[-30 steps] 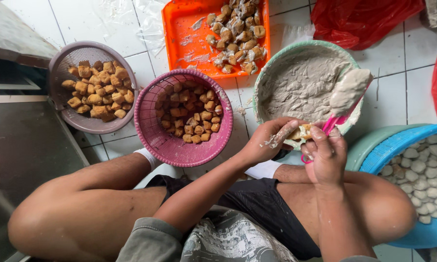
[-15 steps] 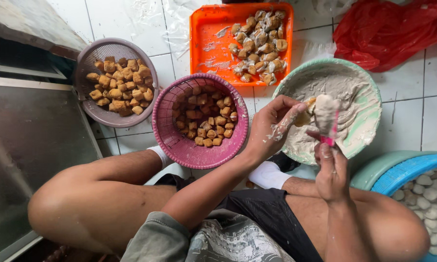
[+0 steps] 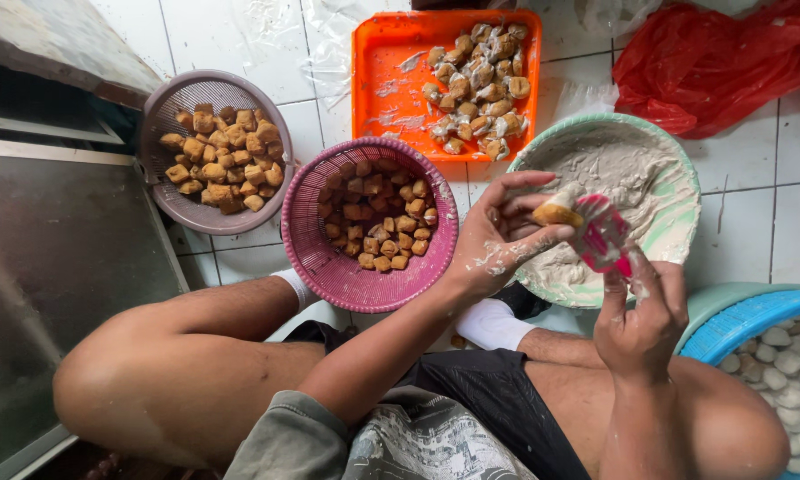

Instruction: The person sits on the floor and coats fried tofu cubes with a thick batter. They pick pieces one at a time from a pink basket, spread batter over each piece with a pink spatula, and place the coated pieces onto an orange tray.

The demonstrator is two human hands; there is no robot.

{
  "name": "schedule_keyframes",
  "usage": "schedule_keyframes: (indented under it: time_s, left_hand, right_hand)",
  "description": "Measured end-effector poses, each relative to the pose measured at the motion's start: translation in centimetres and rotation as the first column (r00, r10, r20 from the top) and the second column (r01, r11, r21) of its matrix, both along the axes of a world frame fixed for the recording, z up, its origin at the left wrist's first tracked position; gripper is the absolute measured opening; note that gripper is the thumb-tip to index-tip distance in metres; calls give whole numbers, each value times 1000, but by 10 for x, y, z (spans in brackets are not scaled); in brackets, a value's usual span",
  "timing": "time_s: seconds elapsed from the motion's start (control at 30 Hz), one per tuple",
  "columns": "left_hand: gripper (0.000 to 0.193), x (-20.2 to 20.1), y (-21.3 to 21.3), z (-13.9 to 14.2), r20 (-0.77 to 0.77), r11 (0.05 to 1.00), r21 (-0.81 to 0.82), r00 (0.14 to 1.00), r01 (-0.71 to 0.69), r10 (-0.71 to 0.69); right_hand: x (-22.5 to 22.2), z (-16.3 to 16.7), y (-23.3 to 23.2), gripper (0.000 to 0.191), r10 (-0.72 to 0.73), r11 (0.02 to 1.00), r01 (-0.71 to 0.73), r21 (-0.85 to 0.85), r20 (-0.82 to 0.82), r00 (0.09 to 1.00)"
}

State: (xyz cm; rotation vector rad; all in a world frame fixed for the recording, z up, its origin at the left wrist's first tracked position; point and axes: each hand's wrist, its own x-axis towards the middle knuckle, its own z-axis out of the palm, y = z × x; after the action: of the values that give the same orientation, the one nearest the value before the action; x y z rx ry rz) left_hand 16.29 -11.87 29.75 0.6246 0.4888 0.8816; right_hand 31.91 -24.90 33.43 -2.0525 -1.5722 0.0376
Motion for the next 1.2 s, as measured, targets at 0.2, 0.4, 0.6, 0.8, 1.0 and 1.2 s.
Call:
schedule_keyframes:
  time_s: [0.2,0.4,0.6,0.8,1.0,1.2]
  left_hand:
    - [55,-15,2,-58,-153,981,-114,978,-160,141]
    - [65,-15,41,-132,-295,877,-331,921,-347,253]
    - [68,-36,144,-153,-407,934,184,841,-306,356]
    - [30,-123,104,-186,-795,900,364,423,-239,434]
    - [30,-202,24,-239,-921,897,389,97,211,377]
    - [64,-227,-7,-271,-940,823,71,-239,563,244]
  right_hand:
    - [12,-10,0,26,-63,993,28,-117,-304,950]
    - [11,-17,8,39,-153,987,112,-118,-904,399]
    - [9,-5,8,45,-141,984,123,-130,-986,85]
    - [13,-35,6,27,-220,973,136,-184,-918,329]
    - [32,-109,5,27,-158,747,-41,-663,-238,958]
    - [11,-205,0,23,-130,405,171,-898,128,983]
